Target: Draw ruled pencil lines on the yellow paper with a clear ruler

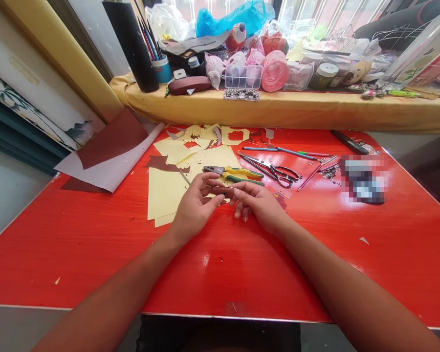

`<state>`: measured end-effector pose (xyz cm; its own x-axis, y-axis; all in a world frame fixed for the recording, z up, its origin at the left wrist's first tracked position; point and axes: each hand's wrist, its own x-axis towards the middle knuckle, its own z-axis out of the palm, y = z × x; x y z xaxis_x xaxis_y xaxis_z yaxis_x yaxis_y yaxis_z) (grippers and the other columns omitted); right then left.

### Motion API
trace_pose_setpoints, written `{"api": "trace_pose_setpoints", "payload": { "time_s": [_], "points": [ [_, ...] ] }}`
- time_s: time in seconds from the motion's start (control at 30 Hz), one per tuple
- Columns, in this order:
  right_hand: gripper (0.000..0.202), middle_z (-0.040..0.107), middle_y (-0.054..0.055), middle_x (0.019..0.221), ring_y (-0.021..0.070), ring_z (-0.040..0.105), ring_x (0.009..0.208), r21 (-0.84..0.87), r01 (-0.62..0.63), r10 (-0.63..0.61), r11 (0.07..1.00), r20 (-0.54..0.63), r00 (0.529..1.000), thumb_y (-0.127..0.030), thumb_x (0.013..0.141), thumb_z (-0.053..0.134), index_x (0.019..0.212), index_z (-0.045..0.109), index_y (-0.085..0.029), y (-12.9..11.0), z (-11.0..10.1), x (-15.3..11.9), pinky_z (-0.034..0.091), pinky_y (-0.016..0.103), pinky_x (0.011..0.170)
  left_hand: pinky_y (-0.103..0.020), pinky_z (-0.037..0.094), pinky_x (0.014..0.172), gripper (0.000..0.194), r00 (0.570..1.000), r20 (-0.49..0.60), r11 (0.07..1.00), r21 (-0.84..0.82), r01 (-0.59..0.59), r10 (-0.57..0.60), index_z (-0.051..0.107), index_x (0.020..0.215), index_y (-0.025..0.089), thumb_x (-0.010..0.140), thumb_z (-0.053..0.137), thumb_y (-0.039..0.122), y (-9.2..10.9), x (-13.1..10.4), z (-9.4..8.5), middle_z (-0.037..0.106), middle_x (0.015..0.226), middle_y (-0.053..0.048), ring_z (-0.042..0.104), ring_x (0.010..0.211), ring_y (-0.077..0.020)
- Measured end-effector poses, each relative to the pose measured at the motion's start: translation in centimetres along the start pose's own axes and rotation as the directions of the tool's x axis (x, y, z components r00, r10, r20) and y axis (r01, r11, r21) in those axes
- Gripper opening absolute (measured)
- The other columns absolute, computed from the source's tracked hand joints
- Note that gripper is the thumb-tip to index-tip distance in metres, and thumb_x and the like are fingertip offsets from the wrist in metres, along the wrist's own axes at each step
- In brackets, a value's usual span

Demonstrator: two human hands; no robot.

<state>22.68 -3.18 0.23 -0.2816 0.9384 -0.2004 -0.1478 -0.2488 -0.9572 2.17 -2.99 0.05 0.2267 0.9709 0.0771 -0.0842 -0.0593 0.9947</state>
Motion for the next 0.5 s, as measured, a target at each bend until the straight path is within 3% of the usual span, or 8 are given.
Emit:
{"api": "trace_pose_setpoints", "payload": {
  "time_s": [0.27, 0.5],
  "points": [
    [0.051, 0.075, 0.002, 0.087, 0.0130, 0.071, 0.054, 0.024, 0.005, -0.005, 1.000, -0.004, 1.000, -0.063, 0.088, 0.082, 0.113, 0.073, -0.019, 0.03, 0.08, -0.05, 0.048, 0.020, 0.041, -0.039, 0.065, 0.092, 0.045, 1.000, -0.016, 0.999, -0.021, 0.025, -0.025, 0.061, 0.130, 0.027, 0.089, 0.079, 0.023, 0.11, 0.21, 0.08, 0.067, 0.116, -0.004, 0.075, 0.118, -0.0271],
    [0.049, 0.075, 0.001, 0.085, 0.0139, 0.072, 0.055, -0.037, 0.016, -0.015, 0.999, 0.034, 0.999, -0.053, 0.087, 0.085, 0.120, 0.073, -0.020, -0.05, 0.00, -0.06, 0.050, 0.021, 0.043, -0.039, 0.064, 0.094, 0.050, 0.999, 0.010, 0.999, 0.002, 0.046, -0.046, 0.063, 0.131, 0.026, 0.087, 0.085, 0.033, 0.31, 0.25, -0.14, 0.068, 0.113, -0.005, 0.073, 0.118, -0.0264]
  ]
}}
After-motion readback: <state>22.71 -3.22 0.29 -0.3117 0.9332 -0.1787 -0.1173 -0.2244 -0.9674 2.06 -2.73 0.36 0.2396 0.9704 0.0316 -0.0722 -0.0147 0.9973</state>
